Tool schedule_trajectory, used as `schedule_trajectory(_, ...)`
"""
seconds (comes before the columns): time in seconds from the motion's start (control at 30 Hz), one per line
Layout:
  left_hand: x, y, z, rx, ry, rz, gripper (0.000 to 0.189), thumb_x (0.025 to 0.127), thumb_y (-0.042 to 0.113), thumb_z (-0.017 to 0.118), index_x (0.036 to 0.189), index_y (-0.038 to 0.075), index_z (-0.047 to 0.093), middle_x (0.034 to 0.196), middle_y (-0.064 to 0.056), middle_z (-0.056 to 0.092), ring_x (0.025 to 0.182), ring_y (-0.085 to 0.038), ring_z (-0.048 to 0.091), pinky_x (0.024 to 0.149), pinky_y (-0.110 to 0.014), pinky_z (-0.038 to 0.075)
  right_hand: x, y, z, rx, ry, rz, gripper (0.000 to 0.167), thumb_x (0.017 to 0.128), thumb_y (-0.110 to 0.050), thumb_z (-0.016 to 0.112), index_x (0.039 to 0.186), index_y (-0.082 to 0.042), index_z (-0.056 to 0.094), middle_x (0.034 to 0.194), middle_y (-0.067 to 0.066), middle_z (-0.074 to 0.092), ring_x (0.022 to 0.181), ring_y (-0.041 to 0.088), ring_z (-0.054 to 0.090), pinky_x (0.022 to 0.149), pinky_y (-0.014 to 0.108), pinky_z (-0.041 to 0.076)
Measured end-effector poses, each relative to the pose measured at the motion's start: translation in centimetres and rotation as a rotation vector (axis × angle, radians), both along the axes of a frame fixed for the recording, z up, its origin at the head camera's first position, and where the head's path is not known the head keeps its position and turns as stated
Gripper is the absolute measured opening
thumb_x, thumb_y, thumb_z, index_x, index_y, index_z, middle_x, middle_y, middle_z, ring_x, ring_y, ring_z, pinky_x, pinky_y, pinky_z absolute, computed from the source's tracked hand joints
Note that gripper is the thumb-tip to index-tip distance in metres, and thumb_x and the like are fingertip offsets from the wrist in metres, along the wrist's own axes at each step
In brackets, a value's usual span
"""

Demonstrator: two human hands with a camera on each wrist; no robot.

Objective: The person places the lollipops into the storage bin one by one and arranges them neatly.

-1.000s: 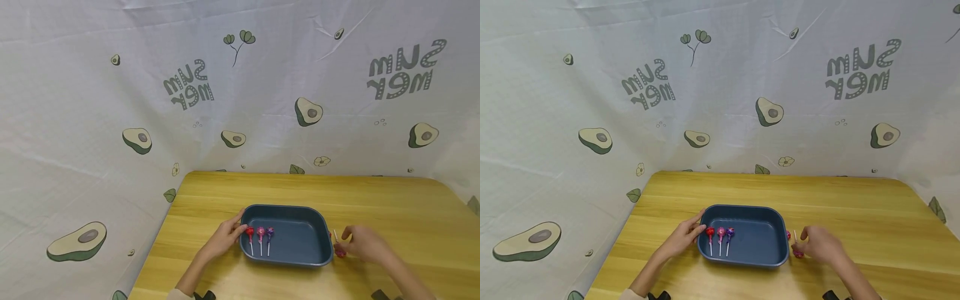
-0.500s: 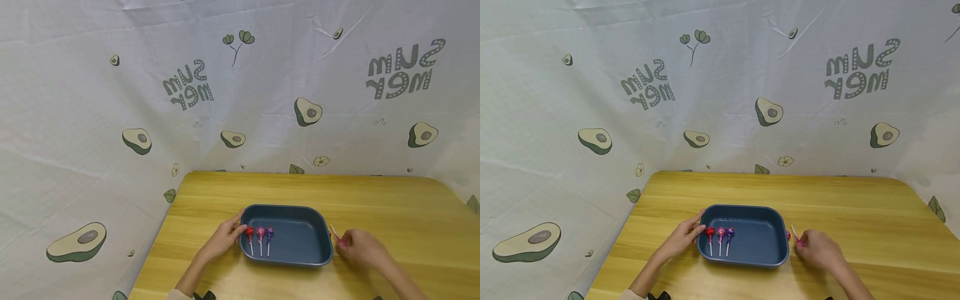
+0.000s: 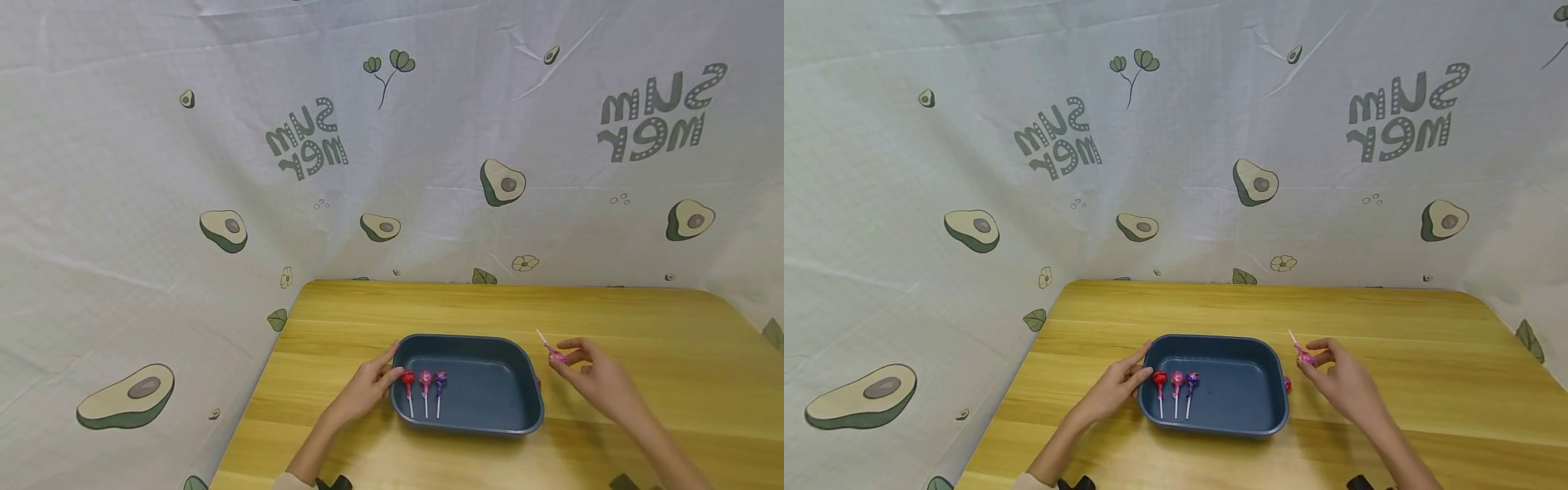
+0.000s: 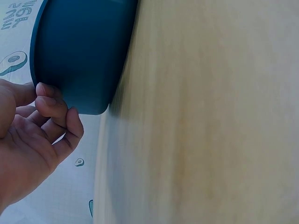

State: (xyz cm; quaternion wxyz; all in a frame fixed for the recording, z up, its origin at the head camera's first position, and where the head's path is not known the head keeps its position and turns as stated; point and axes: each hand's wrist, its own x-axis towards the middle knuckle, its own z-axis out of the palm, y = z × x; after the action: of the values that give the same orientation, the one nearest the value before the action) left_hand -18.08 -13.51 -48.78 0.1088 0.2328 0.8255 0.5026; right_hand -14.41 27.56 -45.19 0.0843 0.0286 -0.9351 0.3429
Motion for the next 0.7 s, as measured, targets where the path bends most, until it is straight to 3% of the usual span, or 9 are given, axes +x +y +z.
schedule_trajectory(0.1, 0.0, 0.0, 0.0, -0.005, 0.004, -0.001, 0.062, 0.109, 0.025, 0.053, 0.163, 0.003, 0.028, 0.073, -0.017, 0.056, 0.062, -0.012, 0.05, 0.057, -0.017, 0.04, -0.3, -0.4, 0.8, -0.073, -0.013, -0.001, 0.037, 0.099, -0.032, 0.072, 0.123, -0.005, 0.067, 0.105, 0.014, 0.074, 0.064, -0.002, 0.055, 0.055, 0.023, 0.044)
schedule_trajectory(0.2, 0.0, -0.1, -0.1, -0.009, 0.007, 0.001, 0.062, 0.109, 0.025, 0.053, 0.163, 0.005, 0.029, 0.074, -0.017, 0.056, 0.063, -0.01, 0.05, 0.057, -0.017, 0.04, -0.7, -1.0, 1.9, -0.158, -0.073, 0.04, 0.041, 0.101, -0.038, 0.068, 0.128, -0.008, 0.068, 0.109, 0.009, 0.07, 0.061, 0.002, 0.057, 0.054, 0.025, 0.044)
schedule_trajectory(0.23, 0.0, -0.1, -0.1, -0.009, 0.008, 0.002, 0.062, 0.109, 0.025, 0.053, 0.163, 0.005, 0.029, 0.074, -0.017, 0.057, 0.063, -0.011, 0.05, 0.057, -0.017, 0.04, -0.8, -1.2, 2.2, -0.191, -0.099, 0.059, 0.043, 0.101, -0.039, 0.067, 0.131, -0.007, 0.067, 0.107, 0.005, 0.069, 0.062, 0.003, 0.057, 0.054, 0.025, 0.044)
schedule_trajectory(0.3, -0.1, 0.0, -0.1, -0.007, 0.007, 0.003, 0.062, 0.109, 0.025, 0.053, 0.163, 0.006, 0.03, 0.074, -0.017, 0.057, 0.063, -0.013, 0.051, 0.057, -0.018, 0.04, -1.0, -1.8, 2.8, -0.265, -0.161, 0.097, 0.048, 0.102, -0.041, 0.065, 0.135, -0.006, 0.065, 0.088, 0.0, 0.064, 0.053, 0.005, 0.047, 0.05, 0.026, 0.039)
schedule_trajectory(0.4, -0.1, -0.1, -0.1, -0.003, 0.003, 0.008, 0.062, 0.109, 0.026, 0.054, 0.163, 0.007, 0.03, 0.073, -0.014, 0.056, 0.063, -0.014, 0.051, 0.057, -0.018, 0.04, -1.6, -2.8, 3.3, -0.351, -0.224, 0.167, 0.048, 0.104, -0.038, 0.063, 0.135, -0.001, 0.064, 0.079, -0.002, 0.06, 0.047, 0.009, 0.036, 0.046, 0.028, 0.035)
schedule_trajectory(0.53, -0.1, -0.1, -0.2, -0.001, 0.006, 0.008, 0.062, 0.108, 0.026, 0.055, 0.163, 0.008, 0.031, 0.072, -0.008, 0.054, 0.063, -0.011, 0.051, 0.058, -0.018, 0.04, -2.5, -4.2, 3.7, -0.365, -0.256, 0.283, 0.044, 0.107, -0.032, 0.059, 0.133, 0.003, 0.063, 0.084, 0.005, 0.065, 0.045, 0.012, 0.039, 0.044, 0.032, 0.04)
schedule_trajectory(0.63, -0.1, -0.1, -0.2, 0.001, 0.006, 0.006, 0.062, 0.108, 0.026, 0.055, 0.163, 0.008, 0.031, 0.072, -0.004, 0.053, 0.063, -0.008, 0.05, 0.058, -0.018, 0.04, -3.2, -5.0, 3.8, -0.331, -0.284, 0.341, 0.045, 0.106, -0.031, 0.06, 0.136, 0.003, 0.061, 0.073, 0.007, 0.061, 0.047, 0.013, 0.044, 0.045, 0.035, 0.045)
schedule_trajectory(0.7, -0.1, -0.1, -0.1, 0.002, 0.003, 0.007, 0.062, 0.108, 0.026, 0.055, 0.163, 0.008, 0.031, 0.072, -0.003, 0.053, 0.063, -0.007, 0.049, 0.058, -0.018, 0.04, -3.7, -5.4, 3.8, -0.315, -0.297, 0.364, 0.047, 0.105, -0.031, 0.062, 0.138, 0.003, 0.06, 0.075, 0.009, 0.064, 0.048, 0.013, 0.045, 0.044, 0.032, 0.044)
